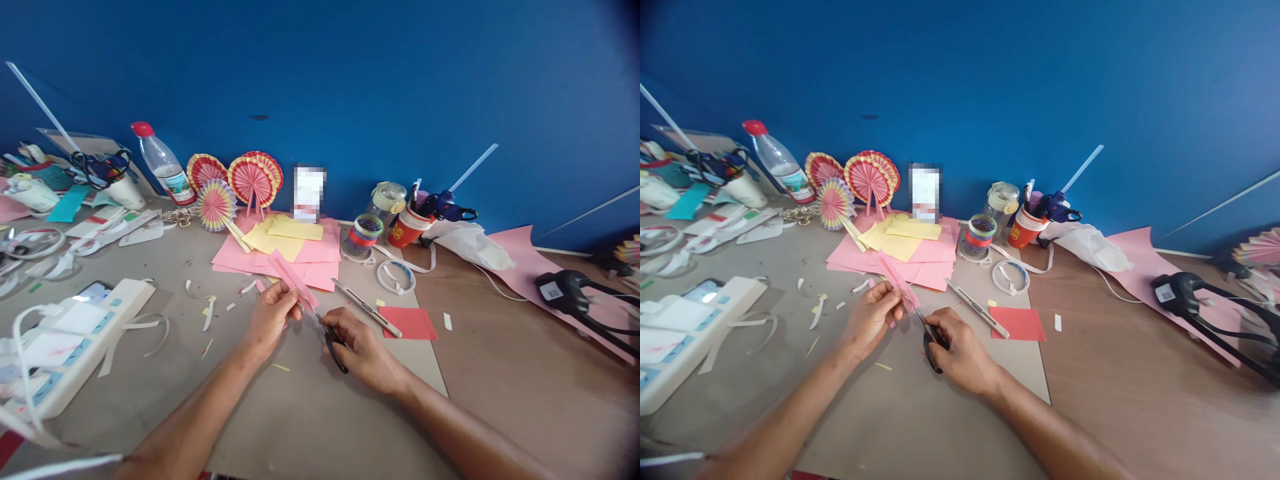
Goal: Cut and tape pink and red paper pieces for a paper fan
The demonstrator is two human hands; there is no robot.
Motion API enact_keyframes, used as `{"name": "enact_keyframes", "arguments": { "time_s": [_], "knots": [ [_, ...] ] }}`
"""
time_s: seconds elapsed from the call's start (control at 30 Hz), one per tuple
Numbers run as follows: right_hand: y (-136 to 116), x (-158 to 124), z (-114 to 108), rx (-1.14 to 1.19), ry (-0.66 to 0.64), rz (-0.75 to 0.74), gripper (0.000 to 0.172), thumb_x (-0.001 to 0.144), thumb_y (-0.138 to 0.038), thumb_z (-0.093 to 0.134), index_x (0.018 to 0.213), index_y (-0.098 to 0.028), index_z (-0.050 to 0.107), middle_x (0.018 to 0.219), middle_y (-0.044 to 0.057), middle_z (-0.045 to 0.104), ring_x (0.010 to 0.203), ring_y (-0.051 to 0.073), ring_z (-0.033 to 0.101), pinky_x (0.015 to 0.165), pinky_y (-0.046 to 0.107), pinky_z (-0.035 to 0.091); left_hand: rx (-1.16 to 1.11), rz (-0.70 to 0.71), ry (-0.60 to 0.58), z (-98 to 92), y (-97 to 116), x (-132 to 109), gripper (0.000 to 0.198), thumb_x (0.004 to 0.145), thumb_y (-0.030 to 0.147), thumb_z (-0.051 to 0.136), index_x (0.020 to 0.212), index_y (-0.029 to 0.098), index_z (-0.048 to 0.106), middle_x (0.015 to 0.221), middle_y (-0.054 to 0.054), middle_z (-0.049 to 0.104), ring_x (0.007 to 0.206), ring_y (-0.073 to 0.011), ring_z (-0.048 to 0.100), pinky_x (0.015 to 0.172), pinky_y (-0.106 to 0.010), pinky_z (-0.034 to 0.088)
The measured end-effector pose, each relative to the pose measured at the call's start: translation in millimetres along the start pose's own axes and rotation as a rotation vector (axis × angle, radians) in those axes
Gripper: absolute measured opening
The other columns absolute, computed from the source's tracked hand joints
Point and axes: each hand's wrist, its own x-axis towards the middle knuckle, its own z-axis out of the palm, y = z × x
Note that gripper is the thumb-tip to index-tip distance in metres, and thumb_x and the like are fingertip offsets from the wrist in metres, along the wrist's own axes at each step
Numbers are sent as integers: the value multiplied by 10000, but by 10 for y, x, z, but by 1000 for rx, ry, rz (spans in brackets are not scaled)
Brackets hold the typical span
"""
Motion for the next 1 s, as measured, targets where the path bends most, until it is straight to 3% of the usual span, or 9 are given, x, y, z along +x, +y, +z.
{"name": "enact_keyframes", "arguments": {
  "time_s": [1.0],
  "knots": [
    [63, 4, 15, -7, 10, -18, 311, 739, -51, 486, 986, -211, 585, 942, 22, 512, 700, 115, 496, 639, 247, 439, 43, 18, 1, -32, -13, 26, 291, 745, 445, 649, 697, 175, 554, 535, 23, 566, 486, -77, 450, 425, -178, 261]
  ]
}}
